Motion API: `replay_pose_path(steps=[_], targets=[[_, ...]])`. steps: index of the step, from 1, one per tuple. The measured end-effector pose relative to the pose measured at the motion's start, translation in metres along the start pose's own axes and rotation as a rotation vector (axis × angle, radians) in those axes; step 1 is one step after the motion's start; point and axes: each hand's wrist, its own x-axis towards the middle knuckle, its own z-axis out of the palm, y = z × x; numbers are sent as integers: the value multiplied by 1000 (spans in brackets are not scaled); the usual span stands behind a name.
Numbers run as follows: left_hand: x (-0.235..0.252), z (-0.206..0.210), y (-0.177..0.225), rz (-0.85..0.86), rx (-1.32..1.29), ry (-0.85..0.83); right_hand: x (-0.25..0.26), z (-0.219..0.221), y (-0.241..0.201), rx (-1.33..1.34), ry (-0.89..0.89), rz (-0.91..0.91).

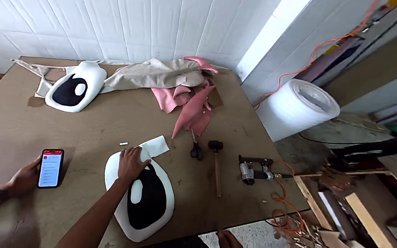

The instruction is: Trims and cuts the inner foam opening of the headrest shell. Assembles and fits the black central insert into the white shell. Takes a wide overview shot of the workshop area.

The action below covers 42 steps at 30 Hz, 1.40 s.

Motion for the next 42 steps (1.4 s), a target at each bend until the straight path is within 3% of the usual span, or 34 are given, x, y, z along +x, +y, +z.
replay_pose_path(steps=[3, 7, 11, 15, 18, 20, 23, 25, 29, 35, 38, 42], targets=[[-18, 3, 23, 150, -98, -93, 56, 27, -61, -61, 66, -142], [-40, 3, 39, 429, -215, -183, 190, 52, -133, -297, 38, -246], [-37, 3, 24, 585, -267, -205, 303, 80, -150, -598, 42, -212], [-36, 1, 5, 618, -343, -252, 344, 103, -147, -797, 10, -237], [-64, -2, -4, 461, -437, -122, 346, 94, -147, -728, -76, -48], [-96, -12, -12, 212, -503, 28, 332, 88, -150, -642, -146, 31], [-154, -27, -10, -169, -487, 141, 311, 83, -152, -509, -307, -62], [-192, -24, 9, -315, -440, 127, 294, 80, -160, -459, -478, -127], [-240, -3, 68, -426, -367, 81, 252, 87, -183, -437, -910, -102], [-225, 8, 88, -723, -211, 171, 235, 109, -192, -517, -1401, -68], [-216, 10, 89, -801, -149, 163, 230, 114, -187, -505, -1496, 15], [-212, 12, 88, -831, -130, 134, 209, 115, -185, -571, -1474, 82]])
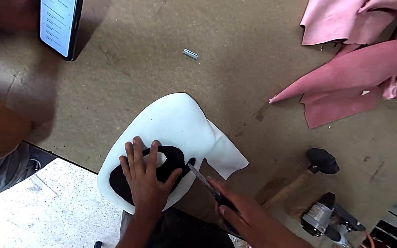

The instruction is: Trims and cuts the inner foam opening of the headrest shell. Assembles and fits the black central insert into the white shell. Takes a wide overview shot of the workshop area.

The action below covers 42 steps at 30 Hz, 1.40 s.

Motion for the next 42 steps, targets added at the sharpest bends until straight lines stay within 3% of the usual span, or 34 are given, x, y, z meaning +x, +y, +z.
replay_pose_path(steps=[13, 19, 29, 35, 42], targets=[[9, 5, 8, -52, 6, -9, 6, 31, -37, -192, 108, 158], [11, 7, 11, -64, -37, -27, 10, 33, -63, -430, 126, 221], [11, 10, 8, -64, -56, -30, 25, 25, -79, -660, 99, 178], [9, 4, 10, -33, -30, -22, 15, 14, -68, -292, 21, 327], [5, 5, 11, -26, -5, -9, -31, 20, -7, -82, 381, 139]])
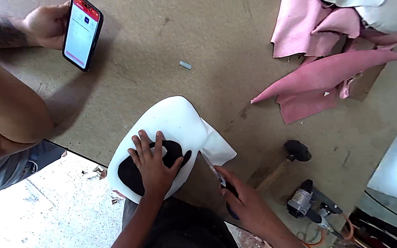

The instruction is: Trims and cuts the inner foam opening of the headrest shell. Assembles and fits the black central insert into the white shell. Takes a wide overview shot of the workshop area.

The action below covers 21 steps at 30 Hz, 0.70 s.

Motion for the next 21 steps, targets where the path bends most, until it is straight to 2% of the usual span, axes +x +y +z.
replay_pose_path(steps=[2, 4, 9, 12, 15, 17, 19, 21], targets=[[0, 2, 3, -3, 18, 15, -3, -1, 11, 93, 75, -62], [0, 2, 6, -11, 25, 20, -4, -1, 13, 169, 77, -144], [4, 5, 14, -26, 12, 24, 2, -20, 7, 61, -92, -190], [4, 3, 13, -21, 27, 12, 12, -31, 3, 97, -101, -222], [1, 2, 10, -8, 17, 31, 20, -28, -3, 278, 80, -325], [0, -2, 8, 2, 11, 16, 21, -20, -14, 310, 251, -380], [-1, -5, 4, 21, 30, -17, 27, -21, -18, 83, 462, -365], [-4, -7, -1, 54, 51, -26, 51, -44, -6, -165, 631, -282]])
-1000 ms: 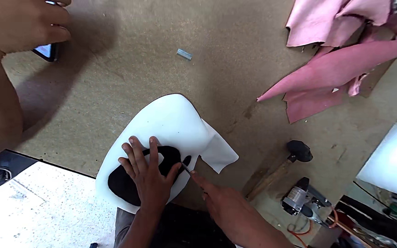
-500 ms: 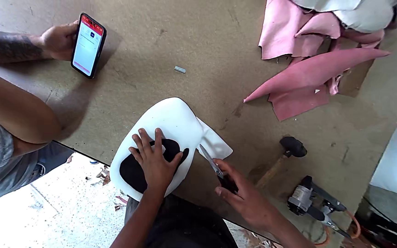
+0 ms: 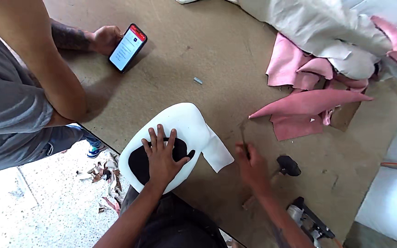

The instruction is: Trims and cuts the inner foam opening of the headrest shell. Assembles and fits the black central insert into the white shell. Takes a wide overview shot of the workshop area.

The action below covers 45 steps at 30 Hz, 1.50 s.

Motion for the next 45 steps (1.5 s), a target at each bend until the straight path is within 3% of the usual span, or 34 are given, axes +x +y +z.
replay_pose_path(steps=[4, 7, 10, 13, 15, 17, 20, 23, 26, 29, 31, 32, 34, 36, 39, 42, 43, 45], targets=[[-4, 2, 2, 16, 35, 5, 44, -25, 78, -133, 130, 81], [1, 5, 5, -20, 66, 38, -11, -44, 107, -55, 339, 170], [2, 8, 10, -31, 62, 32, -82, -26, 151, -2, 388, 463], [2, 10, 8, -40, 71, 41, -83, 7, 173, 37, 381, 644], [-1, 10, 7, -37, 68, 34, -65, 8, 160, 256, 468, 690], [-6, 4, 5, -14, 58, 29, -57, 3, 118, 659, 598, 567], [-19, -1, -11, -28, 83, 38, -53, 12, 28, 1029, 561, 88], [-23, 5, -10, -71, 83, 23, -35, 36, -41, 1141, 344, -106], [-19, 8, -11, -84, 84, 37, -12, 59, -83, 1232, 130, -279], [-21, 10, -11, -91, 62, 24, -10, 34, -111, 1240, 65, -567], [-20, 9, -11, -93, 56, 6, -14, 34, -108, 1188, 100, -702], [-19, 10, -11, -93, 55, 0, -11, 54, -89, 1113, 101, -734], [-16, 12, -12, -85, 45, 6, 4, 115, -57, 1047, 129, -718], [-19, 8, -13, -88, 47, 1, 11, 135, -58, 1119, 52, -635], [-18, 4, -8, -74, 12, 24, 9, 92, -78, 1141, -19, -639], [-22, 6, -12, -81, 39, 10, -7, 47, -104, 1180, 44, -754], [-22, 6, -10, -81, 39, -1, -11, 50, -99, 1147, 44, -749], [-14, 8, -13, -79, 45, 4, -3, 98, -67, 979, 42, -698]])
